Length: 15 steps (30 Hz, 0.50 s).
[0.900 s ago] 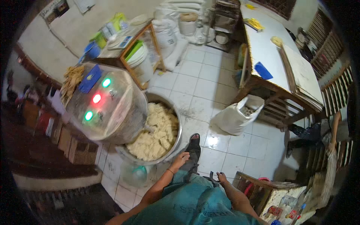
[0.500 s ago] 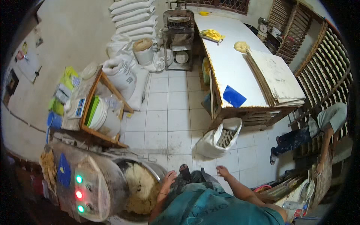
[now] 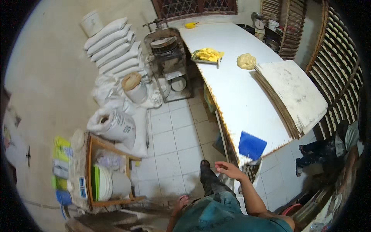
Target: The person scoops yellow paste from a tray into a large mixing bowl containing dough, using a plastic spatula, and then wipes the mixing bowl lid with a cloth.
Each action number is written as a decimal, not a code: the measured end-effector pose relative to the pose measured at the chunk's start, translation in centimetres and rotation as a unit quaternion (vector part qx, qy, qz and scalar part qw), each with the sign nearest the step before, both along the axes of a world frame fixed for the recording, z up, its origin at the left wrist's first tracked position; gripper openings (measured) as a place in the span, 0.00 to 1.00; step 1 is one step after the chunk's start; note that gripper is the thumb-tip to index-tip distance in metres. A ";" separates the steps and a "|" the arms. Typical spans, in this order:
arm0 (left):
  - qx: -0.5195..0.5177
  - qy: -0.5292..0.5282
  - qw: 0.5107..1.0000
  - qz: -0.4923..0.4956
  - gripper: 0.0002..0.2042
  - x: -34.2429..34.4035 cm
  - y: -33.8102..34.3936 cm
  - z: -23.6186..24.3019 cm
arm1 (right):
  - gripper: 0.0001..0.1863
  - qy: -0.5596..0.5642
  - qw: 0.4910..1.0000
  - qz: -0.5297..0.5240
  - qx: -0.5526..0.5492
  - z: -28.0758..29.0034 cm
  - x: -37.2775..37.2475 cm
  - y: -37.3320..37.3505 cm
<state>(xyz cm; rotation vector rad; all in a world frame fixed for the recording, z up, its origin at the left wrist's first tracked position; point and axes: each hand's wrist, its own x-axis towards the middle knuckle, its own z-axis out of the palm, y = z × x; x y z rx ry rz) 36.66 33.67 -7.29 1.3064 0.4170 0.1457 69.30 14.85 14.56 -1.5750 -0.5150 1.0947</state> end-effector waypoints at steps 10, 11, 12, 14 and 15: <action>-0.026 0.282 0.949 0.142 0.20 29.5 21.8 15.3 | 0.25 -0.177 0.941 -0.287 0.004 4.7 27.2 8.1; -0.014 0.259 0.955 0.140 0.20 31.3 23.3 15.2 | 0.25 -0.185 0.934 -0.305 0.001 4.9 29.7 8.7; 0.001 0.235 0.962 0.137 0.21 33.4 24.9 15.3 | 0.26 -0.193 0.926 -0.325 0.001 5.4 32.2 9.4; -0.005 0.262 0.956 0.133 0.22 37.7 27.2 14.7 | 0.27 -0.195 0.912 -0.360 0.022 6.2 37.5 10.9; -0.003 0.265 0.959 0.102 0.22 39.9 28.5 14.5 | 0.28 -0.234 0.901 -0.365 0.026 5.5 40.6 11.0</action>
